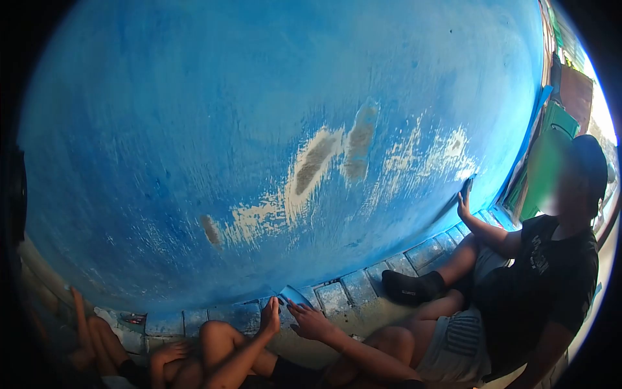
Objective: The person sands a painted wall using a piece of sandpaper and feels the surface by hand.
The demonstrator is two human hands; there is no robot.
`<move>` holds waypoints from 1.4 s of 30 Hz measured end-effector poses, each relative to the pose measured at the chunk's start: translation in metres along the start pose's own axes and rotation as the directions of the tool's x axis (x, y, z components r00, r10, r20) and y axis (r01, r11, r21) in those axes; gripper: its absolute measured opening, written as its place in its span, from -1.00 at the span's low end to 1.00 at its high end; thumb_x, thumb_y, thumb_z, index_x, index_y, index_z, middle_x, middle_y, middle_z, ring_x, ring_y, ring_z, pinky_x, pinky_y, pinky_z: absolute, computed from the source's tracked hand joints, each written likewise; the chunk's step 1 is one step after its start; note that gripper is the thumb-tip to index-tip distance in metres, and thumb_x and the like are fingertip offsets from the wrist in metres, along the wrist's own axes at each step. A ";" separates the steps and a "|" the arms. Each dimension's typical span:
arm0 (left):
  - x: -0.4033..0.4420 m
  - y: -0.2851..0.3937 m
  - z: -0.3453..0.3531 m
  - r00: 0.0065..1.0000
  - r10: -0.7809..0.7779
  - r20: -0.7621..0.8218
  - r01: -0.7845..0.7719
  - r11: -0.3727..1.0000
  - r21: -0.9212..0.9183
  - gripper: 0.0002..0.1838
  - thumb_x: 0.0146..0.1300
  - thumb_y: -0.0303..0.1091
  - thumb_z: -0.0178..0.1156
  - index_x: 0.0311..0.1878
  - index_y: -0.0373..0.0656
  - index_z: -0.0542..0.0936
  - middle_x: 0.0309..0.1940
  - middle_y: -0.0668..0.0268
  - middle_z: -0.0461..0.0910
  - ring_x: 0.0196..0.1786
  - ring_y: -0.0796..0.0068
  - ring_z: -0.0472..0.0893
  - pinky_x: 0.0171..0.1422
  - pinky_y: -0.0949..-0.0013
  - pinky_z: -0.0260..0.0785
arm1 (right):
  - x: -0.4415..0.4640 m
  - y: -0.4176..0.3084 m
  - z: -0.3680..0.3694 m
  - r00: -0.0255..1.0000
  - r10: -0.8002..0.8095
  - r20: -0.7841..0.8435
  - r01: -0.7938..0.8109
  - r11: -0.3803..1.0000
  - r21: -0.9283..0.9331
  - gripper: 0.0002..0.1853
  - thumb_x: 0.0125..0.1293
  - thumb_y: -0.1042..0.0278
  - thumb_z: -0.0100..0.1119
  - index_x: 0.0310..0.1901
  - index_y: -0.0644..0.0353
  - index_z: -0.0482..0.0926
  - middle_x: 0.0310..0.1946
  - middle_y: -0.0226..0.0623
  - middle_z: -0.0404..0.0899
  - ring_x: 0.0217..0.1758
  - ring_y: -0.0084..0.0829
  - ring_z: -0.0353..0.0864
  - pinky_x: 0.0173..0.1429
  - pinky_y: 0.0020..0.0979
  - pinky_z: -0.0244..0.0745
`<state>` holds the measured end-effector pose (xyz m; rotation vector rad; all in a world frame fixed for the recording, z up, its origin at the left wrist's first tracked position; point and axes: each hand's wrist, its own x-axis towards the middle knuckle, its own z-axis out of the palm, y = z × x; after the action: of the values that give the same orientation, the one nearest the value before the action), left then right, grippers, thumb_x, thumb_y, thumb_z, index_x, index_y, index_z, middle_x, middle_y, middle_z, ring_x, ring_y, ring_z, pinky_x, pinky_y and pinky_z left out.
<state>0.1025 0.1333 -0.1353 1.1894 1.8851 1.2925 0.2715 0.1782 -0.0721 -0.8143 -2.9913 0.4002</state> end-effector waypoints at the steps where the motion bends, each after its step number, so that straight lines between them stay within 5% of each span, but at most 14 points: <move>1: 0.003 -0.006 0.002 1.000 -0.003 -0.002 0.003 1.000 0.001 -0.45 0.53 0.11 -0.29 -0.11 -0.16 0.53 -0.37 0.01 0.59 -0.27 -0.04 0.61 -0.16 0.05 0.35 | 0.001 -0.001 -0.001 1.000 -0.003 0.001 0.003 1.000 0.002 -0.30 0.32 0.10 0.15 0.42 0.24 0.23 0.48 -0.05 0.17 0.46 -0.05 0.28 0.44 -0.06 0.29; 4: 0.014 -0.033 0.014 0.994 -0.016 -0.109 -0.003 0.985 -0.173 -0.45 0.54 0.13 -0.32 0.02 -0.16 0.46 -0.25 0.11 0.57 -0.20 0.16 0.59 -0.14 0.11 0.36 | 0.003 -0.001 0.000 0.995 0.033 0.097 -0.038 0.998 0.051 -0.33 0.33 0.07 0.14 0.40 0.21 0.28 0.44 -0.08 0.24 0.44 -0.07 0.31 0.44 -0.07 0.28; 6: 0.021 -0.042 0.013 0.957 -0.285 0.048 0.272 0.835 -0.479 -0.42 0.54 0.16 -0.33 0.07 -0.18 0.44 -0.18 0.19 0.55 -0.12 0.32 0.56 -0.06 0.19 0.38 | 0.008 0.001 0.004 0.998 0.046 -0.034 -0.042 0.992 0.120 -0.44 0.35 0.03 0.13 0.28 0.19 0.44 0.30 -0.07 0.44 0.29 -0.08 0.50 0.33 -0.09 0.41; 10: 0.026 -0.044 0.013 0.961 -0.278 -0.007 0.241 0.844 -0.480 -0.46 0.55 0.12 -0.26 0.06 -0.16 0.49 -0.17 0.20 0.57 -0.09 0.36 0.55 0.01 0.26 0.37 | 0.006 -0.001 -0.007 0.987 0.163 0.003 -0.161 0.965 0.207 -0.57 0.36 0.00 0.13 0.10 0.12 0.61 0.04 -0.08 0.64 0.03 -0.05 0.67 0.14 -0.08 0.56; 12: 0.022 -0.031 0.010 0.997 -0.046 -0.067 0.019 0.935 -0.355 -0.49 0.54 0.04 -0.21 -0.01 -0.21 0.57 -0.15 0.18 0.58 -0.10 0.37 0.55 0.08 0.29 0.35 | 0.003 -0.002 -0.016 0.982 0.189 -0.006 -0.184 0.960 0.211 -0.65 0.33 0.02 0.15 -0.04 0.05 0.68 -0.27 -0.09 0.71 -0.18 -0.03 0.72 -0.02 -0.06 0.61; 15: 0.016 -0.013 0.004 0.984 0.170 -0.053 -0.178 0.951 -0.252 -0.50 0.54 -0.03 -0.18 -0.11 -0.25 0.62 -0.20 0.19 0.61 -0.10 0.37 0.57 0.10 0.30 0.35 | 0.002 -0.003 -0.029 0.974 0.201 0.105 -0.220 0.953 0.207 -0.67 0.32 0.01 0.16 -0.08 0.04 0.70 -0.28 -0.08 0.71 -0.16 -0.03 0.71 -0.02 -0.06 0.61; 18: 0.010 0.001 -0.005 0.982 0.129 0.140 -0.099 0.975 -0.199 -0.48 0.55 -0.03 -0.19 -0.14 -0.27 0.63 -0.25 0.21 0.63 -0.09 0.36 0.59 0.16 0.30 0.33 | 0.002 -0.002 -0.028 0.966 0.214 0.147 -0.239 0.954 0.180 -0.66 0.32 0.00 0.16 -0.07 0.03 0.71 -0.26 -0.08 0.71 -0.15 -0.03 0.71 -0.01 -0.06 0.60; 27: 0.014 -0.020 0.009 0.960 0.110 0.257 -0.037 0.961 -0.274 -0.43 0.55 0.02 -0.21 -0.14 -0.26 0.65 -0.27 0.23 0.65 -0.18 0.40 0.58 0.04 0.33 0.39 | -0.001 0.009 -0.019 0.970 0.183 0.158 -0.212 0.960 0.186 -0.62 0.35 -0.04 0.15 0.03 0.00 0.67 -0.19 -0.04 0.71 -0.09 0.00 0.69 0.05 -0.05 0.58; 42: 0.011 -0.018 0.006 0.968 0.096 0.231 -0.063 0.987 -0.146 -0.44 0.54 0.04 -0.19 -0.09 -0.26 0.65 -0.29 0.10 0.68 -0.11 0.28 0.66 0.05 0.26 0.39 | 0.002 0.015 0.001 0.986 0.116 0.116 -0.145 0.949 0.279 -0.56 0.35 0.00 0.16 0.10 0.12 0.62 -0.03 -0.05 0.67 -0.01 -0.01 0.66 0.12 -0.09 0.54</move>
<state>0.0957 0.1433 -0.1536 1.2961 1.5667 1.2393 0.2776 0.1913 -0.0772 -0.9889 -2.8712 0.8798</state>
